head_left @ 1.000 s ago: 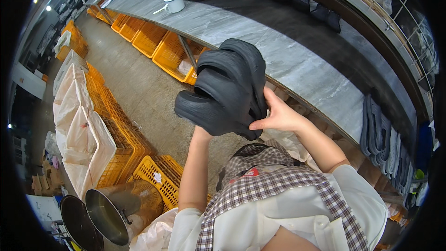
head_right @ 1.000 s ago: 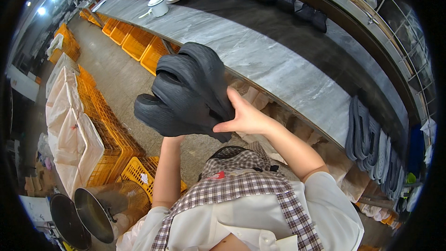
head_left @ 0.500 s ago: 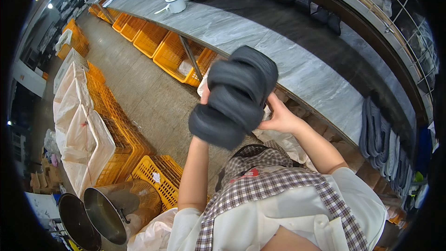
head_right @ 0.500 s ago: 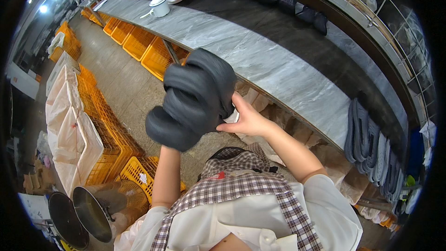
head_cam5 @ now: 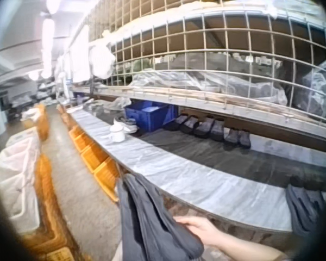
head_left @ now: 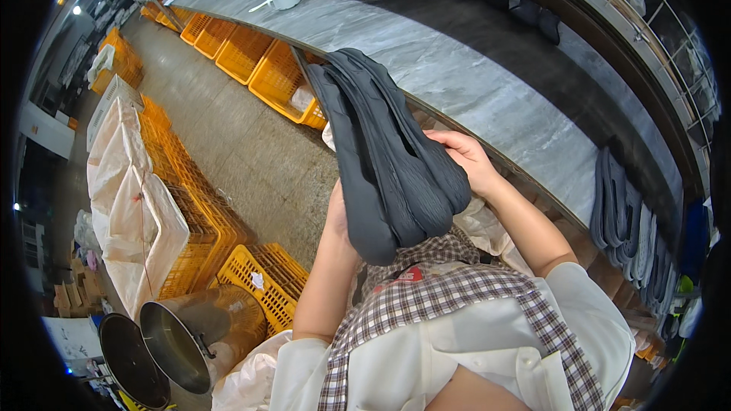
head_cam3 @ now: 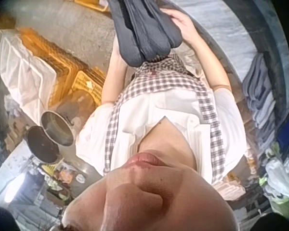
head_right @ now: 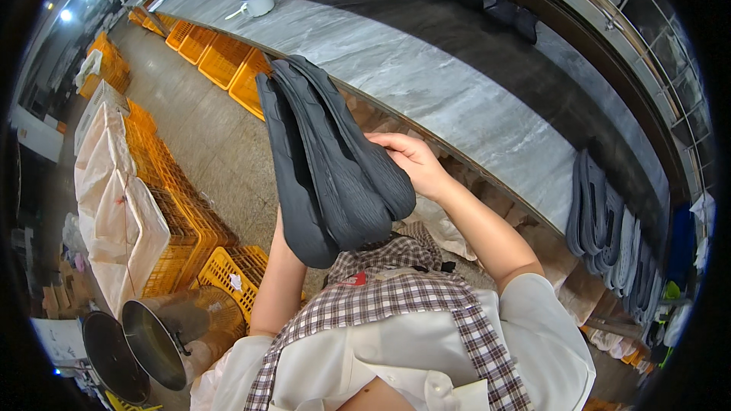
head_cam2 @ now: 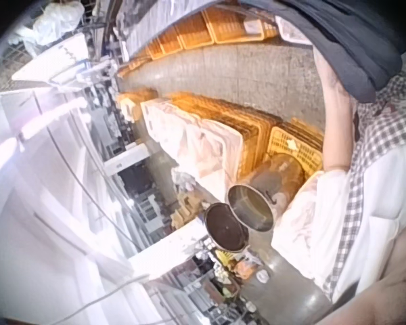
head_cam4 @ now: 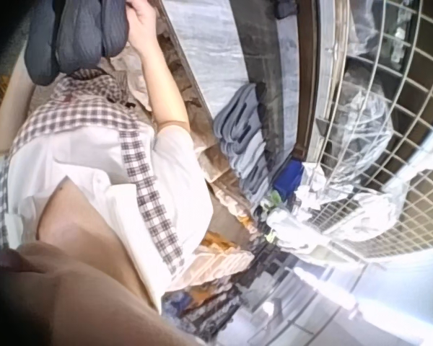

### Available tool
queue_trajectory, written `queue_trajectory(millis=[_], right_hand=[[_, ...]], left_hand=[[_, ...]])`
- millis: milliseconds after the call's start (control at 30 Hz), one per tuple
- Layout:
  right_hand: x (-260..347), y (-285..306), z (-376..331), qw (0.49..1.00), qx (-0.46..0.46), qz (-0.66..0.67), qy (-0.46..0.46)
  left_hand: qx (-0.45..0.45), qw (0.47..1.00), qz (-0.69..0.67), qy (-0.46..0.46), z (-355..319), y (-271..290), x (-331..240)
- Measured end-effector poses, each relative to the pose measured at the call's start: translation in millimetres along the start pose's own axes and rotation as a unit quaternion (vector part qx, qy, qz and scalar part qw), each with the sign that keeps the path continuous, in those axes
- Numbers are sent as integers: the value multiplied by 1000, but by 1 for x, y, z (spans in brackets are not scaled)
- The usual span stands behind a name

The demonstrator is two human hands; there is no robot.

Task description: The person picks up pairs of black and white slippers from a table, turns them over to view the soles, and places them back down. The person then walks through the warehouse area.

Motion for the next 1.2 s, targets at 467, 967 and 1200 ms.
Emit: queue_trajectory(millis=[467,967,1200], right_hand=[[35,10,-39,981,-62,-167,-74],[12,112,-92,934,-247,255,-30],[2,222,-156,843,-500,175,-91]], left_hand=[[83,993,79,30,33,5,25],[117,983,12,141,48,-40,63],[29,979,185,82,69,-35,79]])
Point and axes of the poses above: each hand's wrist, its own z-axis towards the middle knuckle, its own y-axis out of the back of the hand, x = y × z, the point moved 3 cm from there along z, towards the middle knuckle, and after that the axes turned 1 degree about -x, right-handed, at the moved point
